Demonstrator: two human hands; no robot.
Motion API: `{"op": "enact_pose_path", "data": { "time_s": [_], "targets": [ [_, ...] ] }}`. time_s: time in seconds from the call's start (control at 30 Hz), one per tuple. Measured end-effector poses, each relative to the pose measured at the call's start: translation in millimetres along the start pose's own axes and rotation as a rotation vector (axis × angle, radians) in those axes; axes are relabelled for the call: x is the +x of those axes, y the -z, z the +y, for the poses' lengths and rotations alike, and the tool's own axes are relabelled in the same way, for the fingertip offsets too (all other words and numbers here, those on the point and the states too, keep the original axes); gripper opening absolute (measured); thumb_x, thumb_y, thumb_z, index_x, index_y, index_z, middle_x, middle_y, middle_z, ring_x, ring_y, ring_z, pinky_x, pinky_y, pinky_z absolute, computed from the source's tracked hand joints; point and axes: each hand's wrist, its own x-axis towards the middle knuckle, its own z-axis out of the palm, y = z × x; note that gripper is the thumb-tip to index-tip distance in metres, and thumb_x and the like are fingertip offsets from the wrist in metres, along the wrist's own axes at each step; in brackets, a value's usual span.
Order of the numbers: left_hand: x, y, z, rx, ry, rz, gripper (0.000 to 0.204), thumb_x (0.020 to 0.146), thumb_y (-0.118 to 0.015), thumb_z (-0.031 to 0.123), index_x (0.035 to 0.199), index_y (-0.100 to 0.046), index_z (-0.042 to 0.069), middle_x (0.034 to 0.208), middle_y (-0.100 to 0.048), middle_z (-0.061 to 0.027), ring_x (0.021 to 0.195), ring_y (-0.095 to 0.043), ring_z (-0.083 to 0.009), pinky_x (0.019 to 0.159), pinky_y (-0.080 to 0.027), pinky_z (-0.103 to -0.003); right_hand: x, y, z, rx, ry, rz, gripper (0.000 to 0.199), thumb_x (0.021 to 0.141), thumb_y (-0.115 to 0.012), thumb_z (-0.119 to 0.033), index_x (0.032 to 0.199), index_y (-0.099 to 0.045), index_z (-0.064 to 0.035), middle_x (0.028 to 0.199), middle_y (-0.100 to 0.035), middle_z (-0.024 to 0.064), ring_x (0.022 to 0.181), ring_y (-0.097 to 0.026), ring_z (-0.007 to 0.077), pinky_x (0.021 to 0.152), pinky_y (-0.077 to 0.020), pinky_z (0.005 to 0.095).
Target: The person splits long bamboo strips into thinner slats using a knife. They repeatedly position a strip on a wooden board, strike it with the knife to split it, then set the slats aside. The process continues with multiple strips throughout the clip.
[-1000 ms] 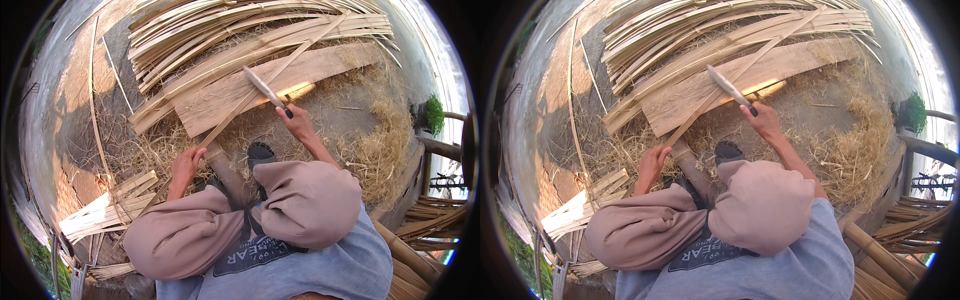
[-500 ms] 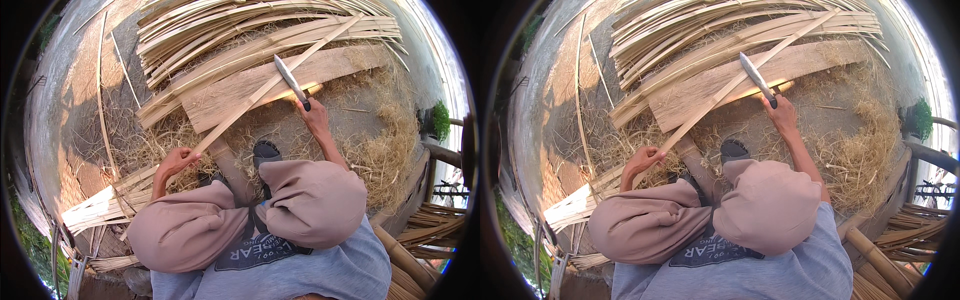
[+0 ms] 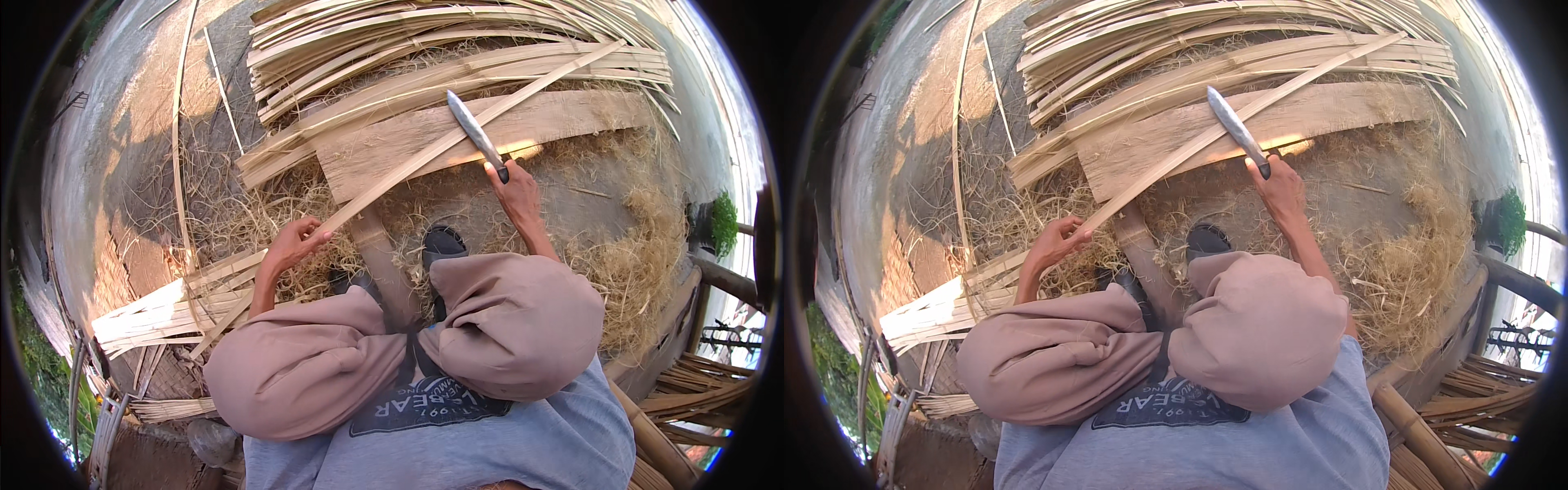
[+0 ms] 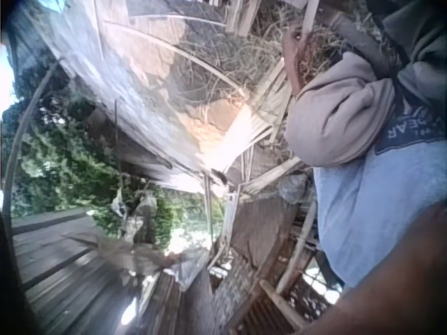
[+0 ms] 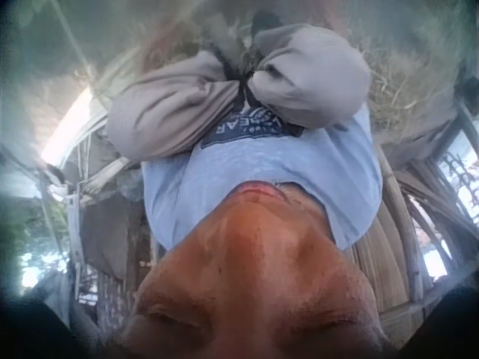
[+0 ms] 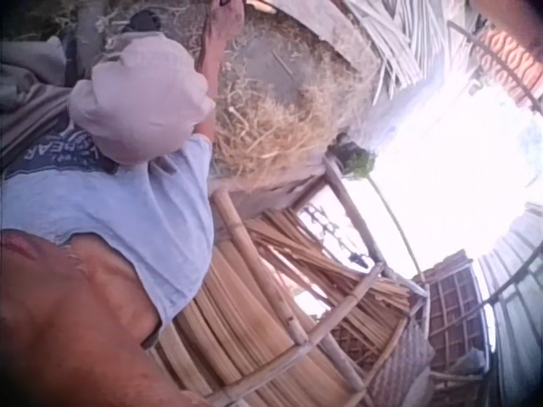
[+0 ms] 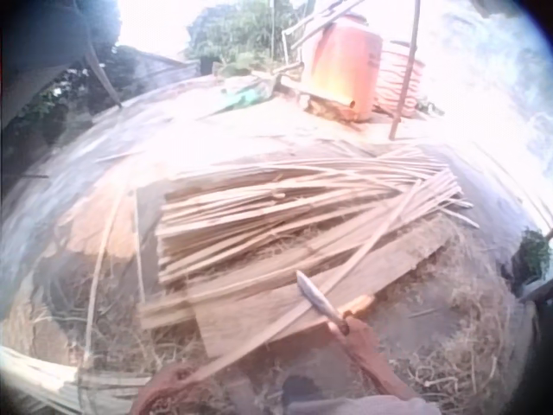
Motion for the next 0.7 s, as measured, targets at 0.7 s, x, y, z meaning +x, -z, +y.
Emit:
{"op": "enact_pose_path", "data": {
  "time_s": [0.7],
  "targets": [
    [-56, -29, -8, 0.465, -0.055, 0.616, 0.032, 0.098, -0.069, 0.038, 0.091, -0.073, 0.007, 0.062, -0.059, -0.0140, 0.052, -0.052, -0.0281, 0.053, -0.039, -0.039, -45, -23, -71, 0.243, 0.168, -0.311, 0.057, 0.094, -0.066, -0.057, 0.084, -0.065, -0.0014, 0.070, -0.066, 0.0190, 0.068, -0.066, 0.0391, 0.063, -0.0511, 0.0461]
  ]
}}
